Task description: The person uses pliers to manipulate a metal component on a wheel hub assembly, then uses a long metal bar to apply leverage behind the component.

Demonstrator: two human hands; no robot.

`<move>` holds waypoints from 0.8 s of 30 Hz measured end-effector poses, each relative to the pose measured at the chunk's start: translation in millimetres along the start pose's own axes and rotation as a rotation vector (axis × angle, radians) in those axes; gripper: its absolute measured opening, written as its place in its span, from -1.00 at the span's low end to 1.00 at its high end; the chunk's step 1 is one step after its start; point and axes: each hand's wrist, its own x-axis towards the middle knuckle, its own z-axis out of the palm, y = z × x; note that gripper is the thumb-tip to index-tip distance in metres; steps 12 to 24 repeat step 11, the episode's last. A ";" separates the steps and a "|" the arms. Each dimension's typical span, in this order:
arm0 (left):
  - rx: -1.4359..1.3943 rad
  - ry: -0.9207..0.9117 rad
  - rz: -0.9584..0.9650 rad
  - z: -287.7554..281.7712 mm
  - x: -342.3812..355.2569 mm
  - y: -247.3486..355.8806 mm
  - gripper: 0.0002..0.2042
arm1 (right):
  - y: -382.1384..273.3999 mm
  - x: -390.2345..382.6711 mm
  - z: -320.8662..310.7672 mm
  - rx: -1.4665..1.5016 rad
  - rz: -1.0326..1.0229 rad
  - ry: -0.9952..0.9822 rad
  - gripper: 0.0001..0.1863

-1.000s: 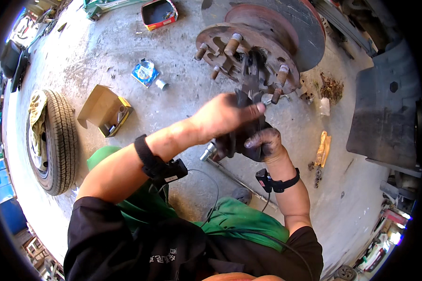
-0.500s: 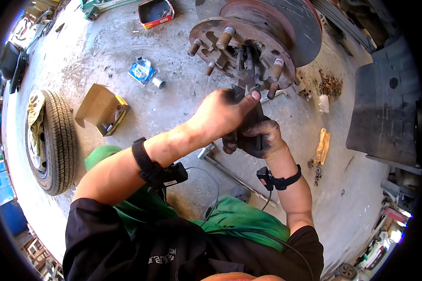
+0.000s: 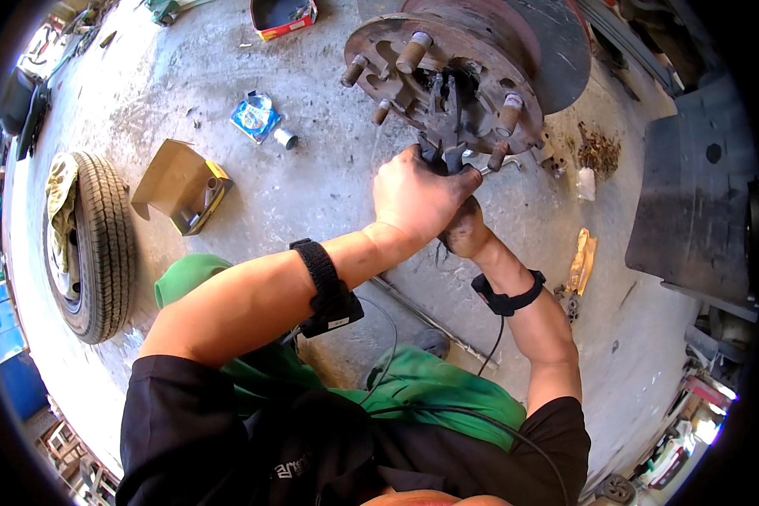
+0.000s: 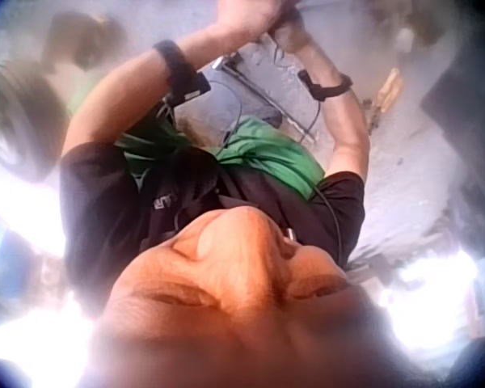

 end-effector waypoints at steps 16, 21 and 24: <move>-0.029 -0.380 0.020 -28.2 -2.7 3.0 -0.32 | -61.9 -21.9 7.7 0.183 0.372 -0.116 -0.36; -0.029 -0.380 0.020 -28.2 -2.7 3.0 -0.32 | -61.9 -21.9 7.7 0.183 0.372 -0.116 -0.36; -0.029 -0.380 0.020 -28.2 -2.7 3.0 -0.32 | -61.9 -21.9 7.7 0.183 0.372 -0.116 -0.36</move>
